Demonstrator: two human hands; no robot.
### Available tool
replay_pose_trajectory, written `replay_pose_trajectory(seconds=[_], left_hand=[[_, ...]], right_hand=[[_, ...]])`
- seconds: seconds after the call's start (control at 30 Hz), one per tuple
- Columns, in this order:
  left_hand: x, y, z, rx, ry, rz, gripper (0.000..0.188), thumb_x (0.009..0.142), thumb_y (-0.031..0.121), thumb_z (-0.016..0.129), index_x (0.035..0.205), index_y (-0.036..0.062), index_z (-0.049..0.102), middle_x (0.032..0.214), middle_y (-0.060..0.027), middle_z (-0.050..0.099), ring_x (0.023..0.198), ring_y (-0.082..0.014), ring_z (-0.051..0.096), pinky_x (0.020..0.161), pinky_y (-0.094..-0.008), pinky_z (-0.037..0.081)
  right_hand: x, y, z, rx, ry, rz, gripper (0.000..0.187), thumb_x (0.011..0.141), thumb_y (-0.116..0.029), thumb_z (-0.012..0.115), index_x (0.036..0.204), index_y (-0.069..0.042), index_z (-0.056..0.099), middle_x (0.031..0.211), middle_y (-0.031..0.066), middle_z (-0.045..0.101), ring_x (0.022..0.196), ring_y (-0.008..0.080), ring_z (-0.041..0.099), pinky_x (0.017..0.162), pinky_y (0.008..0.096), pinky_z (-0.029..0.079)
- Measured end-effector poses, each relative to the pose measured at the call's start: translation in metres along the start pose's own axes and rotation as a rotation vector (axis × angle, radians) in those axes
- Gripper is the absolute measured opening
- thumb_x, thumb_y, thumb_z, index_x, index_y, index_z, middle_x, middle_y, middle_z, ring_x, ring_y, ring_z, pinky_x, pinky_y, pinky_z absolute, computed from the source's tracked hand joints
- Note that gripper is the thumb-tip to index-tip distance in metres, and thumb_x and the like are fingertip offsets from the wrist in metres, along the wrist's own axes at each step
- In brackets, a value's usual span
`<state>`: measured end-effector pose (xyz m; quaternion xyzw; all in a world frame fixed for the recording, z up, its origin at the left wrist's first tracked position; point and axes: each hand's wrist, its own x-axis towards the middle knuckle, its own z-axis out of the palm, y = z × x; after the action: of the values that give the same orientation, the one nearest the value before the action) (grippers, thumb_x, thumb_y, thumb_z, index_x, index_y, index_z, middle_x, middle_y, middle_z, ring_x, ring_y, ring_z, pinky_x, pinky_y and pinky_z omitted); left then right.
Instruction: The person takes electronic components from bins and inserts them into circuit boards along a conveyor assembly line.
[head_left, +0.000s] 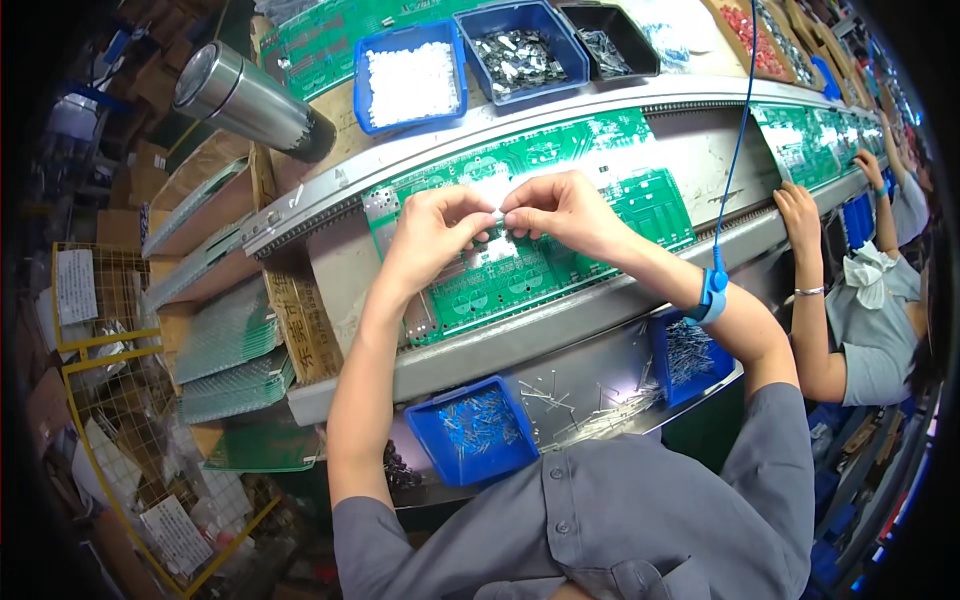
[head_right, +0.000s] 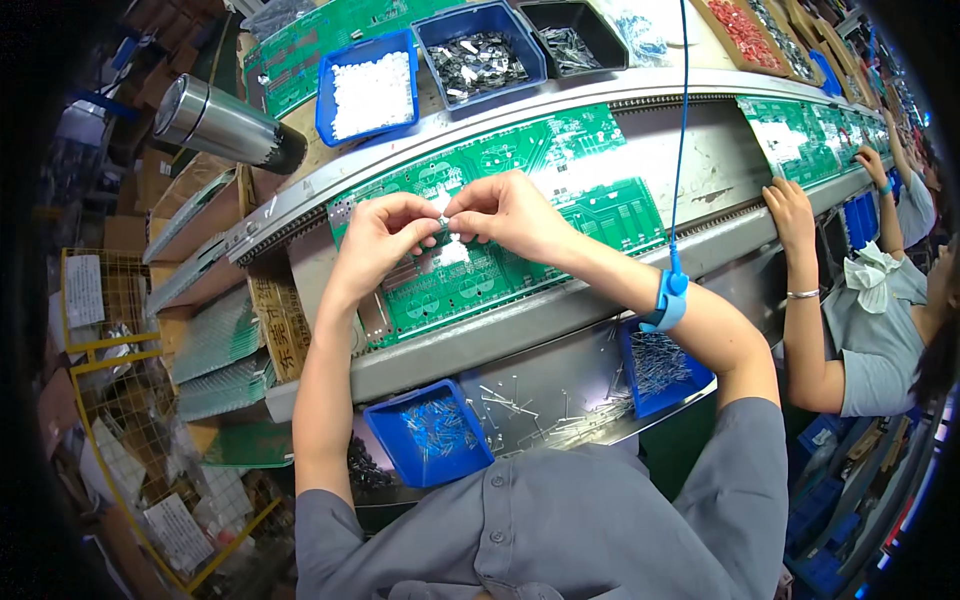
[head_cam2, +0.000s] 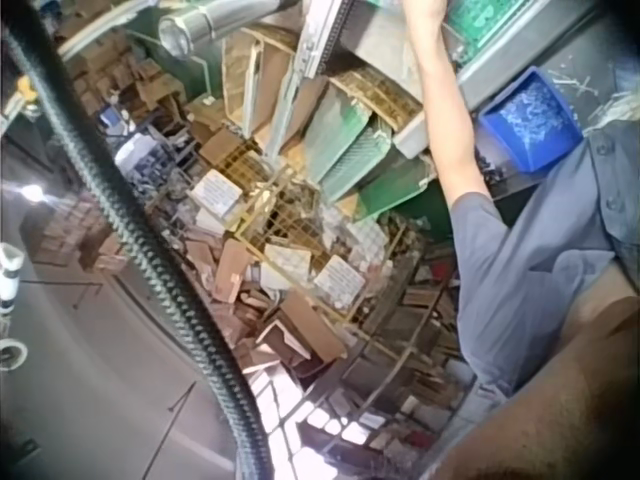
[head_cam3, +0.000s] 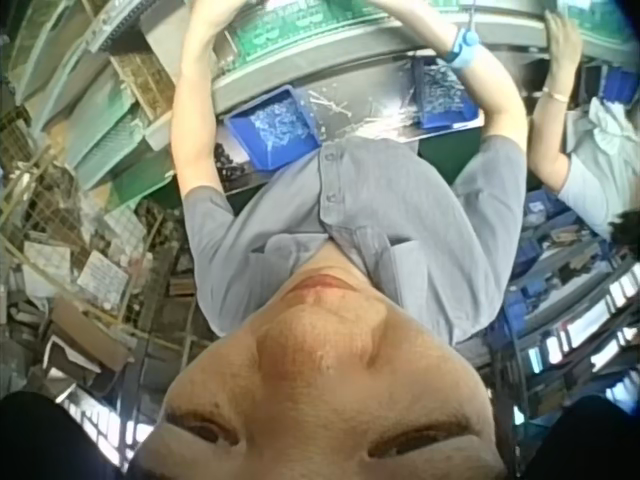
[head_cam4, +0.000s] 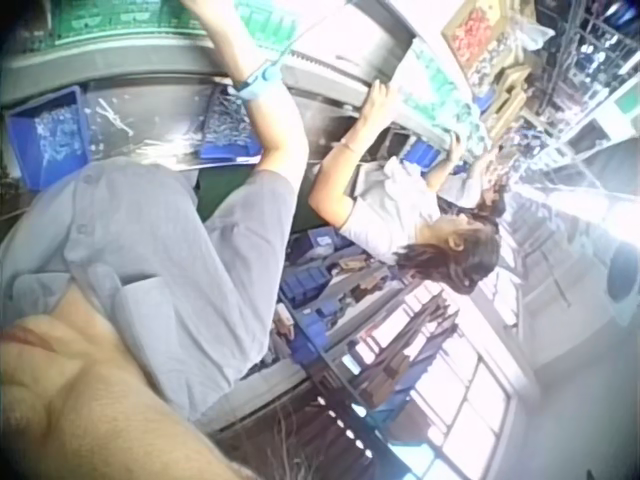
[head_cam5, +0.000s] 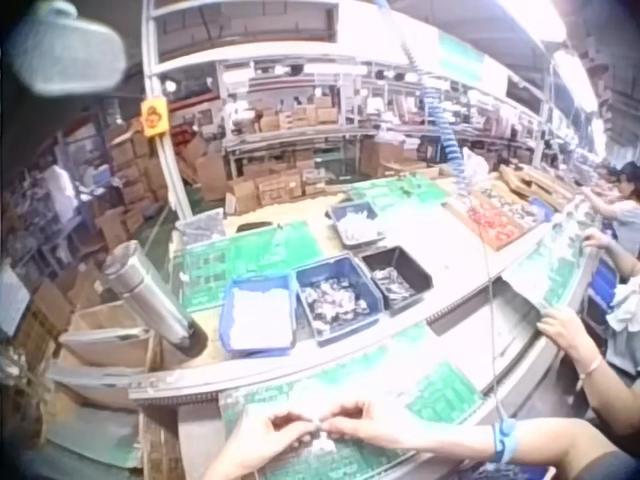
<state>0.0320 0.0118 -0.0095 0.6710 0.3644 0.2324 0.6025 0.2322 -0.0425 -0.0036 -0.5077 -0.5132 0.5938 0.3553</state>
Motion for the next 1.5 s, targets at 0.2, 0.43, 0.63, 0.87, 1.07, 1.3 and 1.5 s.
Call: replay_pose_trajectory(seconds=[0.2, 0.43, 0.63, 0.87, 1.07, 1.3, 1.5], left_hand=[[-0.011, -0.004, -0.005, 0.346, 0.103, 0.11, 0.008, 0.08, 0.004, 0.066, 0.088, 0.0015, 0.069, 0.081, -0.0018, 0.065, 0.066, -0.0065, 0.058, 0.059, -0.021, 0.047], [-0.003, -0.006, -0.001, 0.398, 0.023, 0.271, 0.008, 0.077, 0.0, 0.066, 0.085, -0.0007, 0.069, 0.079, -0.0045, 0.063, 0.067, -0.0103, 0.059, 0.06, -0.0218, 0.046], [-0.007, -0.002, -0.002, 0.338, 0.121, 0.229, 0.01, 0.079, 0.001, 0.065, 0.088, 0.0002, 0.068, 0.08, -0.0035, 0.065, 0.067, -0.0092, 0.058, 0.06, -0.0221, 0.047], [-0.015, -0.002, -0.026, -0.024, 0.252, 0.033, 0.014, 0.083, 0.001, 0.061, 0.094, -0.0032, 0.068, 0.079, -0.005, 0.067, 0.069, -0.0076, 0.06, 0.064, -0.0201, 0.049], [-0.028, 0.007, -0.046, 0.161, 0.319, 0.033, 0.015, 0.08, 0.0, 0.061, 0.093, -0.0013, 0.069, 0.081, -0.0057, 0.068, 0.068, -0.01, 0.061, 0.065, -0.0232, 0.049], [-0.039, -0.01, -0.045, 0.447, 0.468, 0.129, 0.01, 0.075, 0.001, 0.064, 0.085, -0.0012, 0.068, 0.079, -0.0125, 0.065, 0.072, -0.0242, 0.063, 0.067, -0.0313, 0.048], [-0.04, -0.017, -0.04, 0.5, 0.511, 0.163, 0.011, 0.075, -0.001, 0.064, 0.085, -0.002, 0.068, 0.08, -0.0134, 0.064, 0.072, -0.0256, 0.063, 0.067, -0.0316, 0.049]], right_hand=[[0.006, 0.002, 0.002, -0.348, 0.07, -0.106, 0.014, 0.085, -0.005, 0.063, 0.094, 0.004, 0.066, 0.081, 0.006, 0.067, 0.073, 0.0086, 0.06, 0.067, 0.0234, 0.049], [-0.001, -0.006, -0.019, -0.713, 0.038, -0.405, 0.011, 0.084, -0.005, 0.063, 0.09, 0.003, 0.066, 0.082, 0.0084, 0.066, 0.077, 0.0116, 0.061, 0.068, 0.0262, 0.048], [0.003, -0.009, -0.024, -0.614, -0.011, -0.263, 0.011, 0.079, 0.0, 0.062, 0.089, 0.0, 0.068, 0.085, 0.0101, 0.067, 0.078, 0.0219, 0.064, 0.071, 0.0311, 0.05], [0.003, -0.004, -0.017, -0.625, -0.059, -0.295, 0.014, 0.078, 0.0, 0.063, 0.091, -0.001, 0.068, 0.086, 0.0106, 0.067, 0.08, 0.0223, 0.065, 0.071, 0.0311, 0.051], [0.004, -0.001, -0.019, -0.59, -0.071, -0.294, 0.012, 0.082, 0.0, 0.06, 0.092, 0.002, 0.067, 0.087, 0.0111, 0.066, 0.079, 0.0188, 0.063, 0.071, 0.0286, 0.048], [0.005, -0.008, -0.021, -0.375, -0.081, -0.095, 0.013, 0.086, -0.003, 0.059, 0.095, 0.003, 0.066, 0.089, 0.0057, 0.066, 0.082, 0.009, 0.059, 0.073, 0.0233, 0.048], [0.007, -0.004, -0.021, -0.304, -0.062, -0.095, 0.014, 0.086, -0.003, 0.059, 0.095, 0.004, 0.066, 0.087, 0.0063, 0.067, 0.081, 0.0095, 0.06, 0.074, 0.024, 0.049]])
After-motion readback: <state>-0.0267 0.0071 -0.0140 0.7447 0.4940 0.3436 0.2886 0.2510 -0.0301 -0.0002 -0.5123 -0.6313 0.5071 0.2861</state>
